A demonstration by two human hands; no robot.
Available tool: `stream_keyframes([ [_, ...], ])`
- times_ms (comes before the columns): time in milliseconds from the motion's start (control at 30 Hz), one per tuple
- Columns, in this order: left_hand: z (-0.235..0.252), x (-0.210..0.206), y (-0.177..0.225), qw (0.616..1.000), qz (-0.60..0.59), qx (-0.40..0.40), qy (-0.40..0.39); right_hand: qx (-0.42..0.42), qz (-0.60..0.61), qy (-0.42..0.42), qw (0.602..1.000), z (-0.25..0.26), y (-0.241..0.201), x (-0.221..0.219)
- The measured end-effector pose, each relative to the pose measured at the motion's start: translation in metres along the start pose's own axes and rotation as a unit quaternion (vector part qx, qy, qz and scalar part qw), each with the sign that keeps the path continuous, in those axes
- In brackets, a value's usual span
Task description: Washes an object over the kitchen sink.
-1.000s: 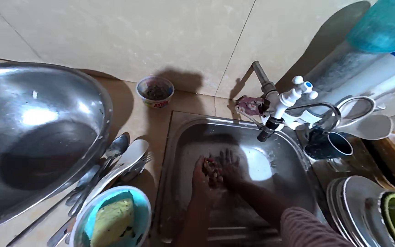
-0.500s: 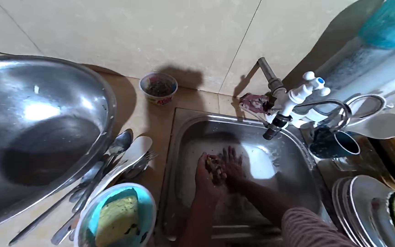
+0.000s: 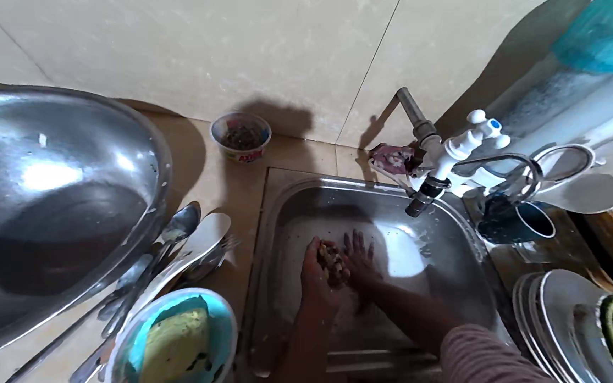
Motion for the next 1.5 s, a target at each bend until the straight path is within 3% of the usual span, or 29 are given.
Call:
stream_keyframes([
  [133, -0.001, -0.001, -0.003, 1.0, 0.009, 0.006, 0.007, -0.009, -0.004, -0.019, 1.0, 0.0, -0.001, 0.005],
  [567, -0.003, -0.001, -0.002, 1.0, -0.001, 0.01, 0.006, 0.0, -0.02, 0.026, 0.999, 0.001, 0.009, -0.007],
  [700, -0.001, -0.002, 0.003, 1.0, -0.003, 0.002, 0.0, 0.007, -0.002, -0.004, 1.0, 0.001, 0.004, -0.006],
  [1500, -0.001, -0.001, 0.001, 1.0, 0.015, 0.006, 0.012, 0.031, 0.005, 0.071, 0.997, -0.001, 0.016, -0.012],
])
Point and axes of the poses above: each hand's wrist, its own z-axis towards the middle knuckle, its own x-axis out of the back of the hand, y = z × x, the point moved 3 cm from there along z, towards the middle knuckle, and after that the axes turned 10 degrees about x, right-handed, at the moved point
